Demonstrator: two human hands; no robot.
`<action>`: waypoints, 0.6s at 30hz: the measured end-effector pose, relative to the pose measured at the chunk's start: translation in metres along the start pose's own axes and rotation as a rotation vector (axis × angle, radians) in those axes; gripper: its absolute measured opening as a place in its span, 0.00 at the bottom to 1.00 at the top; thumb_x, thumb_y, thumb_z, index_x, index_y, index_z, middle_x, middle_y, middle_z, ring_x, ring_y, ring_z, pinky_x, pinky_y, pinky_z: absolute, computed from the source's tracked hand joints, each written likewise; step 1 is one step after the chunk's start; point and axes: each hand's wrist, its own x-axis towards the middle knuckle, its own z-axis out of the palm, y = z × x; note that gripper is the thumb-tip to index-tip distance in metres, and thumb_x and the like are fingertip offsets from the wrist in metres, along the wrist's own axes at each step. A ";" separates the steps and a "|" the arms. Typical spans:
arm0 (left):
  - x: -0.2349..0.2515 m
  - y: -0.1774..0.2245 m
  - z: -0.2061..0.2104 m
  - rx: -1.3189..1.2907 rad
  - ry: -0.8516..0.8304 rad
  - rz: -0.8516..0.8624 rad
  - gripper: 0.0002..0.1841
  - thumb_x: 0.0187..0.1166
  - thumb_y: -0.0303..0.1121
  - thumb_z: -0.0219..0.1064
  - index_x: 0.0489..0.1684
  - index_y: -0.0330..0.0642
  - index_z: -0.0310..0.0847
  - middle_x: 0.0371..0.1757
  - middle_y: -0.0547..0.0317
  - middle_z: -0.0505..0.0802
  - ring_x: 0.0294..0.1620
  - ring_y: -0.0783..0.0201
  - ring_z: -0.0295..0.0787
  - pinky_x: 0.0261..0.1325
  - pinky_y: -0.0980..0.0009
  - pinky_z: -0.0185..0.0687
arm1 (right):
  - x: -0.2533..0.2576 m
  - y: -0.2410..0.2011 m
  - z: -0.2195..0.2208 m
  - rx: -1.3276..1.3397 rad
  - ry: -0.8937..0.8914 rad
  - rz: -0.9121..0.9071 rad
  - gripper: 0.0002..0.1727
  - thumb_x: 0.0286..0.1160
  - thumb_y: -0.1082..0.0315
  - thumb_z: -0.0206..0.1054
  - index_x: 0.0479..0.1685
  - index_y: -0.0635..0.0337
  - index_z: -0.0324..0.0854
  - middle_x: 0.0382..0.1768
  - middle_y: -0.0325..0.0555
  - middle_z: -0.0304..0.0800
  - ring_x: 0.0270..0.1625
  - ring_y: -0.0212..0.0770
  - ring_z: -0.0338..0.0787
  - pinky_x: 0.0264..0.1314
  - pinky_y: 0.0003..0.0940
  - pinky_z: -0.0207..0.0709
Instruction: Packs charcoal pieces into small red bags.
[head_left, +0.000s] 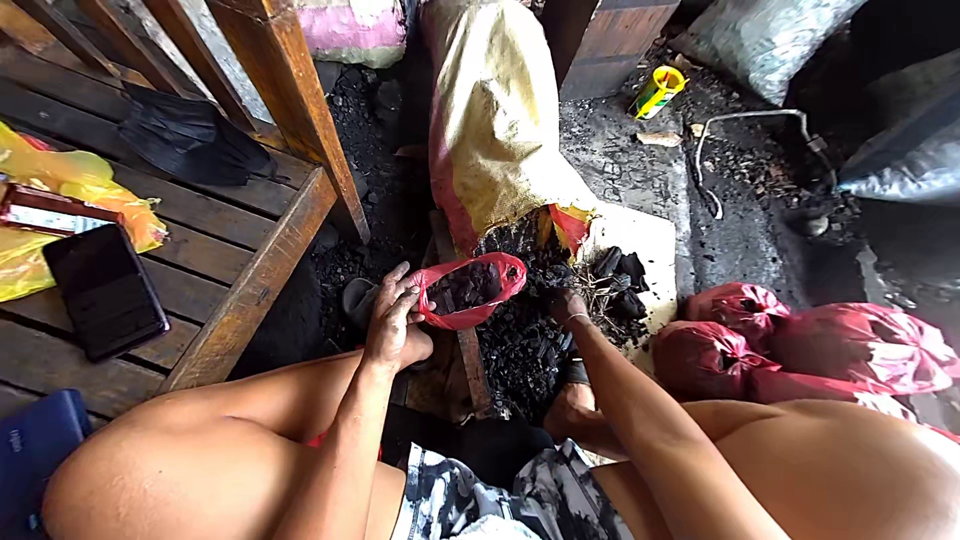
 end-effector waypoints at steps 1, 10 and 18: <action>0.000 0.000 0.000 0.004 -0.002 0.005 0.27 0.88 0.31 0.51 0.88 0.43 0.60 0.56 0.50 0.91 0.41 0.62 0.91 0.45 0.68 0.88 | 0.002 0.000 -0.007 0.030 0.001 0.002 0.20 0.83 0.60 0.65 0.69 0.52 0.87 0.68 0.60 0.88 0.75 0.62 0.84 0.79 0.67 0.70; 0.001 0.001 0.009 0.030 -0.124 0.036 0.32 0.82 0.32 0.54 0.90 0.40 0.56 0.66 0.47 0.87 0.48 0.62 0.91 0.49 0.68 0.88 | -0.022 -0.077 -0.107 0.641 0.068 -0.638 0.16 0.67 0.70 0.74 0.54 0.63 0.88 0.40 0.44 0.93 0.39 0.34 0.89 0.45 0.37 0.86; -0.001 -0.003 -0.001 0.013 -0.090 0.057 0.31 0.84 0.34 0.48 0.91 0.45 0.53 0.65 0.54 0.88 0.48 0.64 0.92 0.51 0.66 0.90 | -0.027 -0.132 -0.102 0.351 0.005 -0.779 0.15 0.72 0.66 0.77 0.55 0.62 0.91 0.50 0.50 0.96 0.52 0.42 0.93 0.64 0.48 0.85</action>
